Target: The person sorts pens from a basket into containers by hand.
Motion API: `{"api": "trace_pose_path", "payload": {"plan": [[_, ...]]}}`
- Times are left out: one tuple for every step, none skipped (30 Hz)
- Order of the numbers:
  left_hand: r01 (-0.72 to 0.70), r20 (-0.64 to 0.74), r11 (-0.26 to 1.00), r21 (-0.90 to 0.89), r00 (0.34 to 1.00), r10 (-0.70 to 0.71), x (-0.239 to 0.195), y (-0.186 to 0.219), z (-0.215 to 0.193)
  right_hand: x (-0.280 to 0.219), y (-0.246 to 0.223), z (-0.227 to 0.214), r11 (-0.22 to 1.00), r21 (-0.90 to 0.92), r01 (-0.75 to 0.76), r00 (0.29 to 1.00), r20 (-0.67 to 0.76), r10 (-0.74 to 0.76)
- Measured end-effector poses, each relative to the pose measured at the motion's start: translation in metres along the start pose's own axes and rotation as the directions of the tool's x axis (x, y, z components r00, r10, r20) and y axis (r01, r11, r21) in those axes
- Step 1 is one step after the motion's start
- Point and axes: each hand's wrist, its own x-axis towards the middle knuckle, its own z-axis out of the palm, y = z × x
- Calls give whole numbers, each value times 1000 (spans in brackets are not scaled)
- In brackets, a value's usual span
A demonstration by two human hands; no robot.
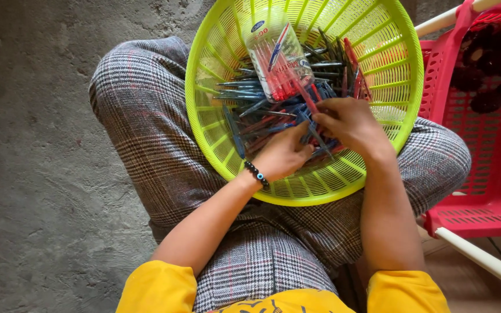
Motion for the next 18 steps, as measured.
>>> {"api": "trace_pose_path", "payload": {"plan": [[-42,-5,998,-52,999,41,0,-10,5,3,-3,4,999,-27,-25,999,-20,25],[-40,-5,998,-53,999,39,1,-5,5,2,-9,6,999,-27,-26,1000,-18,26],[61,38,991,-122,998,-57,3,0,4,2,-14,7,997,-68,-21,999,-44,19],[163,88,969,-186,985,-148,4,5,3,2,-20,9,994,-108,-18,998,-69,10],[165,87,968,-188,985,-150,5,8,2,4,-16,10,994,-108,-18,998,-66,11],[221,111,947,-234,974,-200,6,11,0,6,-12,12,983,-175,52,992,-106,-71],[276,136,920,-277,960,-247,7,14,-1,8,-8,13,962,-244,120,978,-140,-157],[277,134,920,-278,959,-249,9,1,3,10,-6,14,962,-244,121,978,-137,-158],[192,88,947,-257,981,-175,11,-12,6,11,-4,16,965,-214,152,971,-151,-186],[105,45,967,-231,994,-97,13,-24,10,13,-2,16,966,-184,183,963,-165,-214],[105,45,967,-232,994,-97,14,-23,11,14,-4,18,966,-184,182,963,-165,-213],[146,36,935,-322,989,-142,16,-21,11,15,-6,20,977,-147,157,967,-176,-183],[184,33,894,-409,982,-187,18,-19,12,16,-7,22,985,-110,131,971,-187,-150],[185,36,893,-410,982,-187,20,-23,15,17,-6,23,986,-109,129,971,-189,-148],[126,1,877,-463,990,-142,23,-27,18,19,-5,25,977,-117,178,960,-195,-199],[67,-36,856,-513,994,-99,25,-31,21,21,-4,26,966,-125,227,947,-202,-249],[66,-37,855,-514,994,-99,26,-25,17,21,-4,27,966,-125,227,947,-201,-249],[161,-12,875,-458,982,-187,27,-19,14,21,-3,27,956,-141,259,932,-222,-285]]}}
